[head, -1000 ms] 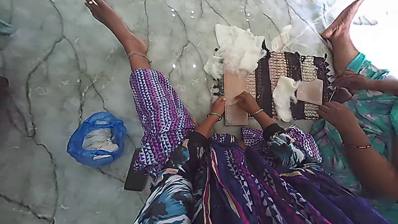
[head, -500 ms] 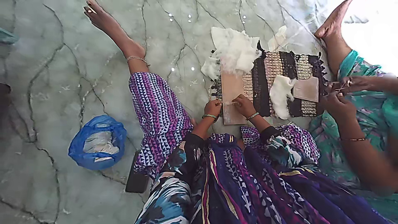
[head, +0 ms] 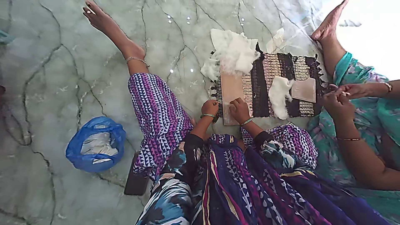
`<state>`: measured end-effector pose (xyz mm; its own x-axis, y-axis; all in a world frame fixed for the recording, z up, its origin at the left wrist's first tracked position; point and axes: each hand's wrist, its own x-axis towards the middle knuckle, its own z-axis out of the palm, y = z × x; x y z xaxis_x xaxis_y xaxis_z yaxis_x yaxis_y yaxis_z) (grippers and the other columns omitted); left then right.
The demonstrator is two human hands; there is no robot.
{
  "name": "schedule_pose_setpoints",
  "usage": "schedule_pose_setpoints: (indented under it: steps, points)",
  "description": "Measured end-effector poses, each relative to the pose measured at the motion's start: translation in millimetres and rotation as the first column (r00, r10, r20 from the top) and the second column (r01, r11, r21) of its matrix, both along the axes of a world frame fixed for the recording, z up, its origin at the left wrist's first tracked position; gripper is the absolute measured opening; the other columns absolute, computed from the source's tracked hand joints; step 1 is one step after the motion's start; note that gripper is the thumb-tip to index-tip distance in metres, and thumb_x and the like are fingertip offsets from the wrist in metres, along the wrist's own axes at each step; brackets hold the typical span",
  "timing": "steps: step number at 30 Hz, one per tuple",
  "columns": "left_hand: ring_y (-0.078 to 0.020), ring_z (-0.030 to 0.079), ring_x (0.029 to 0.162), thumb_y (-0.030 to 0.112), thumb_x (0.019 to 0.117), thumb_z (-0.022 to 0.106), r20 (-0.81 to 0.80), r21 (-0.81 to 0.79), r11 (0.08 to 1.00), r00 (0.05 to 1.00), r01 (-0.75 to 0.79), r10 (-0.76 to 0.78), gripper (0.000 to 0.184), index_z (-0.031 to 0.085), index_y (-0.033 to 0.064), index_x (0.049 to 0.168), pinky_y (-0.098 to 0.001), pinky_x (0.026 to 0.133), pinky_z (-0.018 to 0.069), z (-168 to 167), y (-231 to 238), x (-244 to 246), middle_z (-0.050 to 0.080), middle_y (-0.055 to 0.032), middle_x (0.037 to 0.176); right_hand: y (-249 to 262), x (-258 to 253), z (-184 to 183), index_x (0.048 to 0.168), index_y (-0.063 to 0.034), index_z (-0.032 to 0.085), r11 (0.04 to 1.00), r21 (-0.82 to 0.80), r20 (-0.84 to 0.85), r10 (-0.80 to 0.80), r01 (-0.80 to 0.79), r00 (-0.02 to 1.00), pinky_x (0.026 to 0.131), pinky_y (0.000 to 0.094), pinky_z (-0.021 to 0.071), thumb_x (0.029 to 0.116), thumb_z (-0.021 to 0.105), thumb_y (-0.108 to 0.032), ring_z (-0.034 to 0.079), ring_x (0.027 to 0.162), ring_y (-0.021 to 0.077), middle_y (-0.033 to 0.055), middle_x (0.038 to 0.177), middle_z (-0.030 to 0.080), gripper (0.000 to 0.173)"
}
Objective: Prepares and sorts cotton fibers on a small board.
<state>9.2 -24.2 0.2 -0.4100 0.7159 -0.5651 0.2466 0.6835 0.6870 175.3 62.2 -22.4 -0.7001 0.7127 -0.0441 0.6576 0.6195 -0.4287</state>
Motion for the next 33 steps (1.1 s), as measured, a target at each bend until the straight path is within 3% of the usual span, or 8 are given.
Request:
schedule_pose_setpoints:
  steps: [7,16,21,27,30,33]
  points:
    - [-0.0345,0.065,0.116,0.015,0.1039,0.055,-0.016,-0.022,0.998,0.998,0.060,-0.060,0.027,0.072,0.0079,0.123,-0.0579,0.102,0.0468,7,2,-1,0.071,-0.0168,0.119,-20,0,-4,0.121,-0.0071,0.074,0.994,0.081,0.135,0.055,-0.066,0.989,0.086,0.0635,0.0474,0.1003,0.055,-0.017,0.065,0.109,0.0451,0.0224,0.124,0.068,0.030]
    - [-0.0353,0.062,0.124,0.013,0.1039,0.051,-0.090,-0.055,0.973,0.970,0.223,-0.227,0.032,0.069,0.0076,0.129,-0.0571,0.105,0.0468,4,6,16,0.066,-0.0194,0.130,-23,10,-4,0.135,-0.0131,0.068,0.998,0.018,0.186,0.054,-0.058,0.981,0.100,0.0634,0.0429,0.1024,0.052,-0.023,0.058,0.124,0.0451,0.0234,0.139,0.061,0.038]
    - [-0.0361,0.061,0.125,0.012,0.1043,0.050,-0.123,-0.057,0.969,0.962,0.239,-0.245,0.032,0.068,0.0059,0.130,-0.0557,0.104,0.0477,2,6,22,0.063,-0.0208,0.132,-23,11,-6,0.135,-0.0132,0.068,0.997,0.051,0.170,0.055,-0.064,0.984,0.100,0.0628,0.0438,0.1018,0.053,-0.024,0.059,0.122,0.0461,0.0251,0.130,0.064,0.038]
    - [-0.0364,0.064,0.118,0.011,0.1047,0.049,-0.182,0.142,0.977,0.974,0.160,-0.134,0.032,0.069,0.0032,0.129,-0.0535,0.101,0.0496,4,1,27,0.066,-0.0215,0.127,-24,13,-9,0.132,-0.0124,0.070,0.996,0.066,0.134,0.056,-0.066,0.989,0.097,0.0638,0.0446,0.1015,0.054,-0.023,0.061,0.119,0.0460,0.0246,0.128,0.065,0.036]
    - [-0.0376,0.063,0.119,0.012,0.1055,0.049,-0.165,0.107,0.984,0.979,0.141,-0.122,0.031,0.069,0.0030,0.128,-0.0550,0.103,0.0486,3,1,23,0.065,-0.0222,0.127,-19,12,-1,0.125,-0.0041,0.071,1.000,0.018,0.089,-0.019,0.018,0.996,0.099,0.0631,0.0431,0.0995,0.056,-0.017,0.062,0.117,0.0435,0.0236,0.126,0.066,0.032]
    - [-0.0351,0.063,0.122,0.014,0.1051,0.051,-0.085,0.096,0.992,0.993,0.085,-0.077,0.030,0.069,0.0038,0.127,-0.0535,0.106,0.0467,-5,3,19,0.067,-0.0198,0.126,-4,8,1,0.126,0.0011,0.066,0.995,-0.007,0.080,-0.096,0.097,0.992,0.094,0.0639,0.0452,0.0983,0.054,-0.008,0.066,0.110,0.0432,0.0246,0.118,0.068,0.031]
